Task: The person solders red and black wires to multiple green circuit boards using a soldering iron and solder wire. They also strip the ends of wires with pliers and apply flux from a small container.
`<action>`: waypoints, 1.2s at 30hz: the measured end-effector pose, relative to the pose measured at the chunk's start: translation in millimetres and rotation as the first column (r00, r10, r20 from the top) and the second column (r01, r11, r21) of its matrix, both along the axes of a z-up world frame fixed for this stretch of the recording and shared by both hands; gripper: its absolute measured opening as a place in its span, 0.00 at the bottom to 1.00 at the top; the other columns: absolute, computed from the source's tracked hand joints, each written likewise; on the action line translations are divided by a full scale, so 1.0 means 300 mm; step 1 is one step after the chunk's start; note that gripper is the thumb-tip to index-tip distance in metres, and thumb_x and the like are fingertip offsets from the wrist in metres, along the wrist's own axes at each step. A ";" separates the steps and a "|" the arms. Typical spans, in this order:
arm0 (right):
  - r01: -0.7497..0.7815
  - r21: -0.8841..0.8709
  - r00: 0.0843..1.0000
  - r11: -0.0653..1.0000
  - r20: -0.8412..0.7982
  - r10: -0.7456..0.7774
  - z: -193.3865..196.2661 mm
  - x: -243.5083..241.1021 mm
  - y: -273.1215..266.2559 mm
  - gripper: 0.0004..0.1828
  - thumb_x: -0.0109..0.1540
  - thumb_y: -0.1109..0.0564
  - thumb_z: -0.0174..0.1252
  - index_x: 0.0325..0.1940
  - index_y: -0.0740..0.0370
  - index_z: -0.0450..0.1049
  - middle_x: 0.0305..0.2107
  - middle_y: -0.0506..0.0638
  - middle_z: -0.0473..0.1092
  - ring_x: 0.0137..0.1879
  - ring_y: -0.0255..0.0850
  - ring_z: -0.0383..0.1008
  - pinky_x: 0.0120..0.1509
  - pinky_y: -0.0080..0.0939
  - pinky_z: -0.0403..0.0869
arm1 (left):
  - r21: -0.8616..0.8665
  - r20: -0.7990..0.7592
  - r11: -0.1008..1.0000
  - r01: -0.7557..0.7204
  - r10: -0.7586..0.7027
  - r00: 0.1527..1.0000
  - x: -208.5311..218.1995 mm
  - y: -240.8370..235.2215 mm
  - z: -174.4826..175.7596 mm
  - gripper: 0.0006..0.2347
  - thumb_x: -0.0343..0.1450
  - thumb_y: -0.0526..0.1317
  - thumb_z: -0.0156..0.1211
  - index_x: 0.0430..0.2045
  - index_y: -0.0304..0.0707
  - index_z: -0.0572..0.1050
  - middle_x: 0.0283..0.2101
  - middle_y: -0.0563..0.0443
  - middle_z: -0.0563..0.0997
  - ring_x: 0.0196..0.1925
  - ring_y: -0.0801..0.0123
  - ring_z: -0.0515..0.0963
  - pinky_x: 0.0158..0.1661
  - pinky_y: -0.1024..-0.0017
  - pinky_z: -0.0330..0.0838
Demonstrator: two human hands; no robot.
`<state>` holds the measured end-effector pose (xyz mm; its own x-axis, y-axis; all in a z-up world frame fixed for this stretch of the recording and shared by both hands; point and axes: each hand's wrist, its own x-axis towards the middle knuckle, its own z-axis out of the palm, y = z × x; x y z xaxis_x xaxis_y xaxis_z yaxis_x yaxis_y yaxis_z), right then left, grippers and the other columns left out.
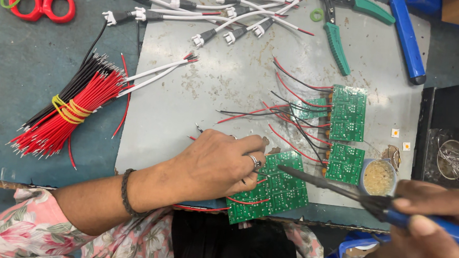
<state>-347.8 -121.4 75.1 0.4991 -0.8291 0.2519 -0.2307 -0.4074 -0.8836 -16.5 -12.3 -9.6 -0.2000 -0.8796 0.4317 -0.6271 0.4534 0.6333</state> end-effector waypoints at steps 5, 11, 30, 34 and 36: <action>0.309 0.057 0.915 0.949 0.253 -0.313 -0.123 -0.225 -0.031 0.08 0.65 0.57 0.50 0.43 0.65 0.68 0.32 0.59 0.69 0.33 0.40 0.70 0.39 0.34 0.71 | 0.027 0.028 1.000 0.006 -0.007 1.000 0.005 0.004 -0.013 0.06 0.64 0.38 0.65 0.26 0.35 0.75 0.41 0.47 0.78 0.22 0.53 0.78 0.24 0.58 0.71; 0.621 -0.149 0.727 0.770 0.476 -0.494 -0.075 -0.446 -0.083 0.09 0.66 0.64 0.52 0.33 0.73 0.66 0.28 0.60 0.67 0.23 0.40 0.60 0.31 0.33 0.62 | 0.082 0.059 0.996 0.017 -0.022 0.998 0.004 0.010 -0.055 0.09 0.61 0.44 0.69 0.20 0.43 0.74 0.32 0.57 0.77 0.17 0.61 0.78 0.20 0.61 0.71; 0.708 -0.014 0.682 0.706 0.274 -0.678 -0.036 -0.353 -0.138 0.04 0.56 0.64 0.53 0.29 0.68 0.70 0.26 0.54 0.72 0.20 0.29 0.57 0.24 0.28 0.54 | 0.220 0.243 0.962 -0.163 0.107 0.964 0.007 0.041 -0.203 0.07 0.57 0.47 0.71 0.21 0.54 0.79 0.41 0.72 0.83 0.17 0.71 0.79 0.22 0.69 0.73; 0.696 -0.045 0.703 0.717 0.248 -0.666 -0.031 -0.341 -0.145 0.04 0.57 0.64 0.53 0.29 0.69 0.70 0.25 0.54 0.71 0.21 0.29 0.56 0.24 0.28 0.54 | 0.192 0.241 0.966 -0.173 0.125 0.962 0.003 0.042 -0.200 0.07 0.58 0.47 0.71 0.20 0.54 0.78 0.41 0.72 0.84 0.17 0.72 0.78 0.23 0.70 0.73; 0.695 -0.038 0.703 0.718 0.245 -0.668 -0.030 -0.333 -0.149 0.03 0.56 0.64 0.53 0.29 0.69 0.70 0.26 0.54 0.71 0.20 0.29 0.57 0.24 0.28 0.54 | 0.142 0.198 0.978 -0.151 0.121 0.973 0.005 0.041 -0.198 0.07 0.59 0.47 0.71 0.21 0.53 0.78 0.42 0.70 0.83 0.17 0.72 0.77 0.23 0.71 0.72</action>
